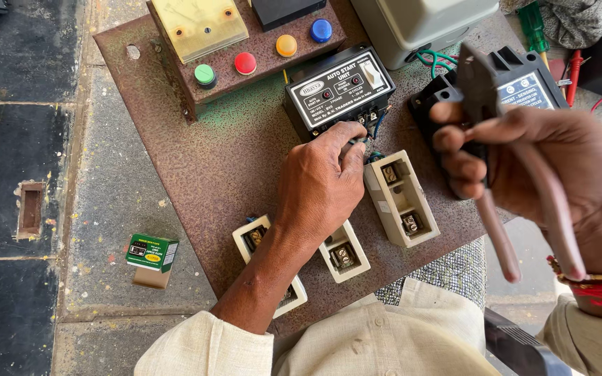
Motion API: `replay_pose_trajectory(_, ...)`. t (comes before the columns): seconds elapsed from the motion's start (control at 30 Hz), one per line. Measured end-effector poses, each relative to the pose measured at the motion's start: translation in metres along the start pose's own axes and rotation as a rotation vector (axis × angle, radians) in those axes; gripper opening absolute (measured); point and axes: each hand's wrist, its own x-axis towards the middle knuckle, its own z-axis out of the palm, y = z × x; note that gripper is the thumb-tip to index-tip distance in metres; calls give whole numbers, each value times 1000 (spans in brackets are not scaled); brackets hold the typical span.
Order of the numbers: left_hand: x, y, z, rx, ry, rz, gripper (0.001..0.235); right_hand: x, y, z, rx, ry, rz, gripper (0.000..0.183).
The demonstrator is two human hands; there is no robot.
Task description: The person connects wires to an auto start unit and fuse holders on an electrical board using pliers and by hand.
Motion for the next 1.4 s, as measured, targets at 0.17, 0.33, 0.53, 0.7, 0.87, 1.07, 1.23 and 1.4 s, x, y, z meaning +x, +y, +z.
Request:
replay_pose_trajectory(0.17,-7,7,0,104,111,301,23,-14,9,-4,14,160,-136,51)
replay_pose_trajectory(0.33,-5,20,6,289,86,335,24,-34,12,-4,87,144,-123,62)
replay_pose_trajectory(0.53,8,32,19,448,96,304,20,-40,25,4,-11,63,-198,51)
replay_pose_trajectory(0.7,12,24,32,497,115,314,14,-47,48,-14,-270,214,79,49)
replay_pose_trajectory(0.87,14,22,35,491,35,256,9,-56,56,-26,-655,321,103,46)
replay_pose_trajectory(1.07,13,17,36,438,-8,331,13,-48,63,-37,-792,284,143,43)
replay_pose_trajectory(1.23,17,13,39,416,-34,382,17,-49,55,-32,-1048,477,400,38)
replay_pose_trajectory(1.4,23,10,38,370,-83,318,19,-49,57,-25,-1232,465,536,44)
